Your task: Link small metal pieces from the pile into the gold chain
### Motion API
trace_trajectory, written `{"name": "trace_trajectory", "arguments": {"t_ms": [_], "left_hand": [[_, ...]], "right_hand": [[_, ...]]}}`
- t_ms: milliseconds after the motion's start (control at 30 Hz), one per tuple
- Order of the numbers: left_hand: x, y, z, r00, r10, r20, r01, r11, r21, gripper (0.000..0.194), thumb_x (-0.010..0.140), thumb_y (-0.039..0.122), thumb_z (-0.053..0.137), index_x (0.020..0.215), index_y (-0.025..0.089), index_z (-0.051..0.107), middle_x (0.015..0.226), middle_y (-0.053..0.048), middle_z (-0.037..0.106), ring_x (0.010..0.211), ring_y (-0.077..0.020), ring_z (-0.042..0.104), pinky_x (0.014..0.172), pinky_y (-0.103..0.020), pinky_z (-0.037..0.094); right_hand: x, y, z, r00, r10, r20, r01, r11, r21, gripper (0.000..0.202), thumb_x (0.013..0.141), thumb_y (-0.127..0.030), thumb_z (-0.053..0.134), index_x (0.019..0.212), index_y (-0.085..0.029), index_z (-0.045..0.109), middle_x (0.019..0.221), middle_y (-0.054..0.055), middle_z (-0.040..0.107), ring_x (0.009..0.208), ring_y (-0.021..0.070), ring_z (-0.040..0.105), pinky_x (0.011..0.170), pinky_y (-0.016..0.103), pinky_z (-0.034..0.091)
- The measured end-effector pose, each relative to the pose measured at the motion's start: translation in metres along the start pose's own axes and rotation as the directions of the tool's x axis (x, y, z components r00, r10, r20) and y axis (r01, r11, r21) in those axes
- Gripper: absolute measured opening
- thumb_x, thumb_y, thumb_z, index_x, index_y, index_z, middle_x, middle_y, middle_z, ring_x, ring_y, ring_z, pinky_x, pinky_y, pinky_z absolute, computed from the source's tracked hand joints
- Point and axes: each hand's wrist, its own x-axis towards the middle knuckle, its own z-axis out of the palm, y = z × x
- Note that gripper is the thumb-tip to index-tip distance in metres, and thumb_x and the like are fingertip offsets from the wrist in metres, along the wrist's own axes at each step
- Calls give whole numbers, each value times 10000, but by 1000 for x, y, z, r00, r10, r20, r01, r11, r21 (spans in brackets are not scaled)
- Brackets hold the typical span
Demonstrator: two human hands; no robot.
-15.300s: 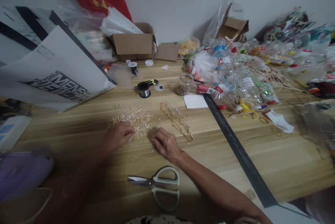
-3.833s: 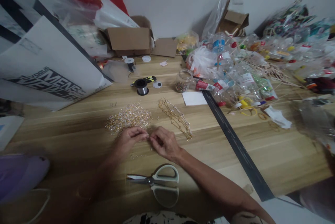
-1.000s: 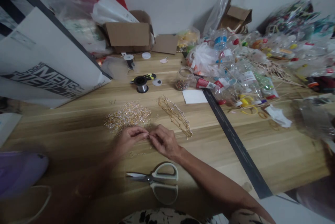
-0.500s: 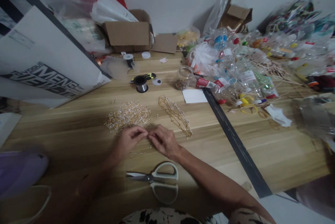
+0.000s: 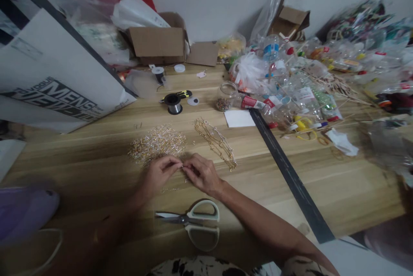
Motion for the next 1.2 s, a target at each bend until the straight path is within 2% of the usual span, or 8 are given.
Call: {"name": "trace_trajectory", "arguments": {"t_ms": [233,600,867,1000,1200], "left_hand": [[0,3,-1,999,24,-35,-24,1000,0,119,777,237,597,709,146,632,693,-25,661,672,-142,601,654,-232,459],[0,1,1,999,44,4,-44,999,-16,115,784,236,592,719,146,621,713,-36,648,693,-147,597,674,-239,461],[0,1,2,1000,15,6,-14,999,-30,110,774,234,599,711,147,623,702,-29,648,682,-143,591,661,-233,455],[0,1,2,998,-59,13,60,995,-74,132,784,263,586,759,143,635,717,-28,649,694,-147,599,658,-236,462],[1,3,2,977,-188,104,207,952,-224,182,762,281,603,842,123,644,712,-29,652,651,-138,597,623,-240,472]], "right_hand": [[1,0,-1,1000,17,-2,-17,999,39,59,880,-209,540,857,-172,580,743,32,563,653,126,508,577,235,400],[1,1,-1,999,41,21,-42,996,81,96,879,-262,556,864,-173,589,761,39,571,659,128,512,586,242,411],[2,1,-1,997,74,22,-76,990,122,95,881,-233,541,830,-170,589,732,26,555,653,127,508,589,241,399],[5,-1,-3,992,127,23,-129,978,166,125,886,-257,536,818,-172,598,729,28,566,666,133,522,608,247,408],[6,-1,-3,967,256,12,-250,934,254,179,875,-314,554,781,-169,599,685,10,544,617,121,494,564,234,388]]}}
